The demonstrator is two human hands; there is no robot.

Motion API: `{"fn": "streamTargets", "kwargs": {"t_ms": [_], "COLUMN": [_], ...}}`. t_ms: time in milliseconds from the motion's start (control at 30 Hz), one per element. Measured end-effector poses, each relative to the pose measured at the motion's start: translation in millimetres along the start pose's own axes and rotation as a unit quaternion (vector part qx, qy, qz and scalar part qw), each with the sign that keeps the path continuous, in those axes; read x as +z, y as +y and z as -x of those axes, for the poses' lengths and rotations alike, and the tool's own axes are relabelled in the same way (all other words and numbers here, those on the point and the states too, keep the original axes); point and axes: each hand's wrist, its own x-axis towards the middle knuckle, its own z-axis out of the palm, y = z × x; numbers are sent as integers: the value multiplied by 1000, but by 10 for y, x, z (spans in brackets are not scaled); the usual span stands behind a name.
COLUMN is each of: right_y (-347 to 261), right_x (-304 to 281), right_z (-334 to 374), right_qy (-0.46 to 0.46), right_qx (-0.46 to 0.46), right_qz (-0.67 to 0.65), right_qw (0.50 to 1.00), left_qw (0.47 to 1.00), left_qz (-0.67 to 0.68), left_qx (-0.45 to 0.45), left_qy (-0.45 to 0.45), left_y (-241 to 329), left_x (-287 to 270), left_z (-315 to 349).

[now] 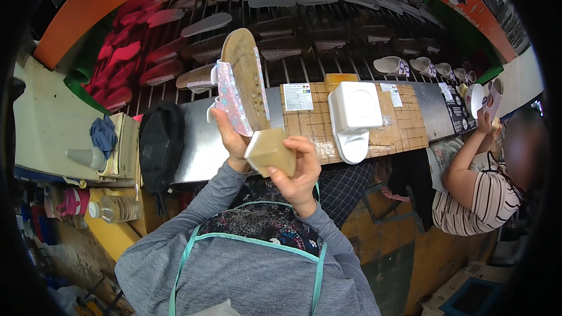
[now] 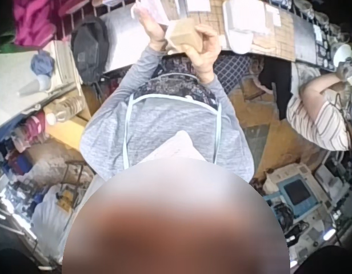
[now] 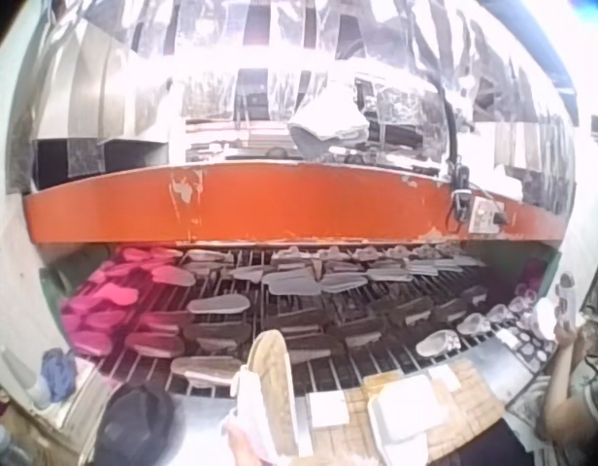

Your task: The person repeatedly picks up shoe insoles from a rack and sands their surfaces with a sanding block. After sanding each insole, the person returns it to the rack and selects another. The process is repeated for multiple insoles.

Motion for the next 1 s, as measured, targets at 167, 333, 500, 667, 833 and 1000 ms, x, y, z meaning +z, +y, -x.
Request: {"fn": "streamTargets", "kwargs": {"t_ms": [167, 333, 500, 667, 833, 1000], "right_y": [12, -53, -47, -13, 36, -10], "right_x": [25, -104, -320, -169, -146, -218], "right_z": [-288, -226, -141, -43, 10, -20], "right_qy": [29, -123, -58, -16, 49, 99], "right_qx": [-74, -93, -67, -158, -167, -135], "right_qz": [110, 235, 249, 236, 335, 362], "right_qw": [991, 960, 964, 959, 926, 917], "left_qw": [994, 992, 992, 976, 974, 957], "left_qz": [52, 74, 105, 173, 159, 206], "left_qx": [-94, -100, -61, -112, -154, -184], "left_qy": [-24, -4, 19, -67, -51, -94], "left_y": [56, 152, 208, 64, -16, 84], "left_x": [173, 105, -27, 74, 43, -119], "left_z": [42, -168, -338, -268, -149, -175]}}
